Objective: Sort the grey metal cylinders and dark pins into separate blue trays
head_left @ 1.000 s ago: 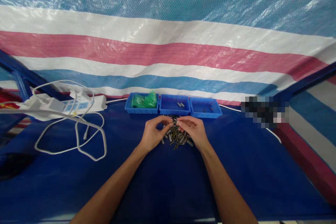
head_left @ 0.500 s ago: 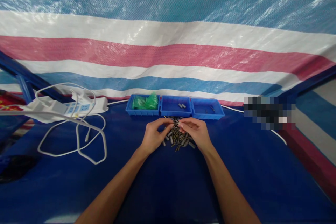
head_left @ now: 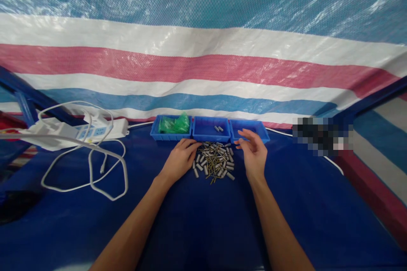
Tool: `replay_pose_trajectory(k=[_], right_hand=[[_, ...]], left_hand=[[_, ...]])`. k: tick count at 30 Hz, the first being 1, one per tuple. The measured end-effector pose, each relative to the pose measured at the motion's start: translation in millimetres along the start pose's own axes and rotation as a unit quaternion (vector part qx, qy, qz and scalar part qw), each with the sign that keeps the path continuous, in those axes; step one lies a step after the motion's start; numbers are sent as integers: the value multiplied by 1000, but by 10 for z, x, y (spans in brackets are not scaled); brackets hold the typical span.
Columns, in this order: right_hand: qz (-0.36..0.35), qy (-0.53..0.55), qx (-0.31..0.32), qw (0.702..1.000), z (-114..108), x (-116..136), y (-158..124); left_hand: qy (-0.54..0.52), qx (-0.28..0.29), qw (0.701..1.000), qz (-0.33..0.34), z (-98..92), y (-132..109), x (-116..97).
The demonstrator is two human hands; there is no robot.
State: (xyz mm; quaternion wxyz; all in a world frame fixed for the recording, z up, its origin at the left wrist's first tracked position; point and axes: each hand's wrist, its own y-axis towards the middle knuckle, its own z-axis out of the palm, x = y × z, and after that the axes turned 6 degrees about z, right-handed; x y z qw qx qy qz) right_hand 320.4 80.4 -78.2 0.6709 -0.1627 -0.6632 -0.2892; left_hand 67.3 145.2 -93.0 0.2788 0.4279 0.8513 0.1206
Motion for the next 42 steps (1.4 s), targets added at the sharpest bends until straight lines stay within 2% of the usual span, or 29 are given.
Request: replay_pose_trajectory(k=[5, 16, 19, 22, 25, 28, 33, 38, 42], right_hand=[[13, 1, 20, 1000, 44, 22, -42], [26, -13, 41, 999, 73, 34, -65], [36, -20, 45, 998, 84, 43, -73], [37, -18, 57, 998, 98, 53, -88], [47, -18, 95, 994, 118, 65, -120], [56, -21, 150, 987, 146, 73, -169], [35, -63, 235, 969, 213, 79, -259], [44, -61, 265, 961, 272, 73, -318], [83, -27, 276, 957, 277, 62, -314]], left_hand=[[48, 15, 999, -3, -3, 13, -38], [49, 6, 997, -57, -95, -13, 30], [16, -22, 997, -73, -99, -11, 29], [-60, -80, 991, -89, -102, 14, -12], [-131, -139, 977, -93, -112, 50, -95], [-151, -162, 971, -89, -112, 67, -176], [-161, -158, 973, -58, -72, 59, -251], [-185, -143, 971, -47, -38, 66, -353], [-190, -122, 974, -35, -24, 70, -384]])
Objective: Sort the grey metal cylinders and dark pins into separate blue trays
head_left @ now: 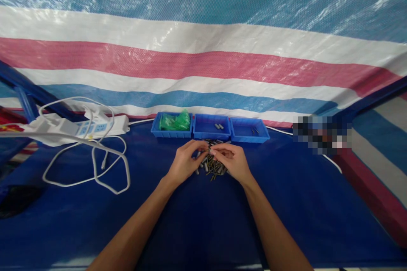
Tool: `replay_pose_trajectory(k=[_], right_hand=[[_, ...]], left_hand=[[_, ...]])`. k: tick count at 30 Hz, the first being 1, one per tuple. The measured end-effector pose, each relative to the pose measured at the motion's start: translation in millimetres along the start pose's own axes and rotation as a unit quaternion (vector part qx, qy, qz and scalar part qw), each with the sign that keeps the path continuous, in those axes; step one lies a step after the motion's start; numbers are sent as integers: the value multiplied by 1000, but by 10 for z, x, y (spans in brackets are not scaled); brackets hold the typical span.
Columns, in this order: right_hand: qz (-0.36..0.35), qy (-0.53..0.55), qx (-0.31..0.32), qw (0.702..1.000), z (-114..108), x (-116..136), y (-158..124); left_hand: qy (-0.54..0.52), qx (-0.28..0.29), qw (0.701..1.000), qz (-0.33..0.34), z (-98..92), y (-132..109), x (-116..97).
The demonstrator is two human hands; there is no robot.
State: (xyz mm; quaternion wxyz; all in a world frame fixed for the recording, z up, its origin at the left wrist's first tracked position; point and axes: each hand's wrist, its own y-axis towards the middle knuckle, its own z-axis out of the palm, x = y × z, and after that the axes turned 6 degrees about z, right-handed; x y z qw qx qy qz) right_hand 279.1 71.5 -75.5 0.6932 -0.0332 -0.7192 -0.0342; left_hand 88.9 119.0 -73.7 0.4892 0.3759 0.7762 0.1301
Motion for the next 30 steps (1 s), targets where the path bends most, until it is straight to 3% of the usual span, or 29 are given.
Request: replay_pose_trajectory(k=[3, 7, 10, 14, 22, 30], right_hand=[[7, 6, -41, 999, -62, 15, 21], [-67, -7, -231, 971, -234, 48, 63], [-98, -28, -284, 953, -367, 50, 89], [-76, -43, -271, 959, -420, 18, 102], [-60, -45, -202, 977, -252, -51, 81], [-49, -62, -179, 981, -214, -53, 75]], left_hand=[[36, 29, 999, -4, -41, 10, 68], [96, 58, 993, 20, -136, 19, 219], [119, 90, 988, 29, -176, 15, 304], [137, 103, 985, 24, -180, -4, 366], [152, 74, 985, 17, -153, -22, 446], [96, 36, 995, -10, -146, 14, 389]])
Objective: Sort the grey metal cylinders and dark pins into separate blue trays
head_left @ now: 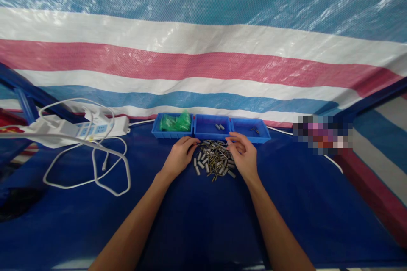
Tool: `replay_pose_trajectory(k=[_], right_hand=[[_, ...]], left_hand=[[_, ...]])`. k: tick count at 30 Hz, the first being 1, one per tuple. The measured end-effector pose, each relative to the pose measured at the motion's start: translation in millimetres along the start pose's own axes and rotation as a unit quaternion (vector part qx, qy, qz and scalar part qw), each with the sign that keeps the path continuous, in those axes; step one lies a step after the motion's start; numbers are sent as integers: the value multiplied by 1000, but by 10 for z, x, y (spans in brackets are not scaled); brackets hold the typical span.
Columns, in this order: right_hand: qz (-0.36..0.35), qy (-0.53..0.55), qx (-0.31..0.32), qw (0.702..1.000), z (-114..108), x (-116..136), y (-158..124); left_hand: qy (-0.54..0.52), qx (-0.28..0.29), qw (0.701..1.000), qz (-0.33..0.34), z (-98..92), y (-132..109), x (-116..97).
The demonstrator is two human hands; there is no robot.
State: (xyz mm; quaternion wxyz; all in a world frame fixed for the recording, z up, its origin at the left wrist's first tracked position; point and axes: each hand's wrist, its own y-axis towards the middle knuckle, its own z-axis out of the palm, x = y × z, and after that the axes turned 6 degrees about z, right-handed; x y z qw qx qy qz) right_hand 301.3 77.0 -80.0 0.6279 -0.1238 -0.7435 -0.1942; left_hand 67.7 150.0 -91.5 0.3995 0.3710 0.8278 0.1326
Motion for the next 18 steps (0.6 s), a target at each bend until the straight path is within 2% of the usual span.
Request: replay_pose_trajectory(k=[5, 11, 18], right_hand=[[0, 2, 44, 999, 22, 18, -25], [12, 15, 113, 993, 84, 81, -83], [41, 64, 174, 982, 98, 55, -95]], left_hand=[[-106, -64, 991, -48, -16, 38, -147], [-284, -93, 948, -109, 22, 41, -292], [-325, -98, 933, -124, 37, 52, -348]])
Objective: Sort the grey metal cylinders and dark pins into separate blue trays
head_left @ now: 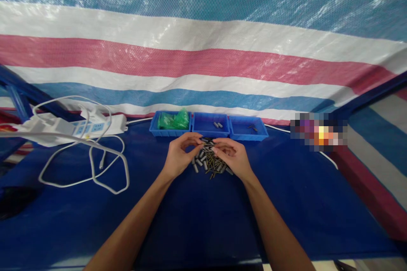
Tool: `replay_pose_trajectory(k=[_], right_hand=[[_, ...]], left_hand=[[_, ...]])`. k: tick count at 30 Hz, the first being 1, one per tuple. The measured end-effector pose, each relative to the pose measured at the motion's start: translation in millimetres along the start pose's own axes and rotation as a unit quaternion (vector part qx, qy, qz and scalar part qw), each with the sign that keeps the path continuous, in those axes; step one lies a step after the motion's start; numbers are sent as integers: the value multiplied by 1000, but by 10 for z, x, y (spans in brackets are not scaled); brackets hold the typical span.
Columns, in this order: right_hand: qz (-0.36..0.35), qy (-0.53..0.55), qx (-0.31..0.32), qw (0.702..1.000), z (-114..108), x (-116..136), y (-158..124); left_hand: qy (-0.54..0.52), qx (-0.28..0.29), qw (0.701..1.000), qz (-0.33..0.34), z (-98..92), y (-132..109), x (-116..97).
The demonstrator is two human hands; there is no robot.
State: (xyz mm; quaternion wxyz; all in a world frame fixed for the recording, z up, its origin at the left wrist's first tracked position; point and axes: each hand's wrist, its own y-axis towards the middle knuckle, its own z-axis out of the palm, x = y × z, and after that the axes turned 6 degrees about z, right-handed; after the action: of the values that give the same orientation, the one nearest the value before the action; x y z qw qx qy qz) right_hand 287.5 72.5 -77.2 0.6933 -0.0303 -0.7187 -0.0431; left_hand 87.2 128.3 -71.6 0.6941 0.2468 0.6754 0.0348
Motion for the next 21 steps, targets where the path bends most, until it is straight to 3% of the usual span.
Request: replay_pose_trajectory(k=[15, 18, 21], right_hand=[[59, 96, 8, 994, 53, 55, 19], [61, 88, -3, 994, 59, 43, 26], [43, 73, -59, 995, 23, 19, 36]], left_hand=[[-24, 36, 999, -30, 46, -32, -11], [56, 43, 998, 4, 23, -33, 6], [208, 57, 974, 67, -65, -15, 56]])
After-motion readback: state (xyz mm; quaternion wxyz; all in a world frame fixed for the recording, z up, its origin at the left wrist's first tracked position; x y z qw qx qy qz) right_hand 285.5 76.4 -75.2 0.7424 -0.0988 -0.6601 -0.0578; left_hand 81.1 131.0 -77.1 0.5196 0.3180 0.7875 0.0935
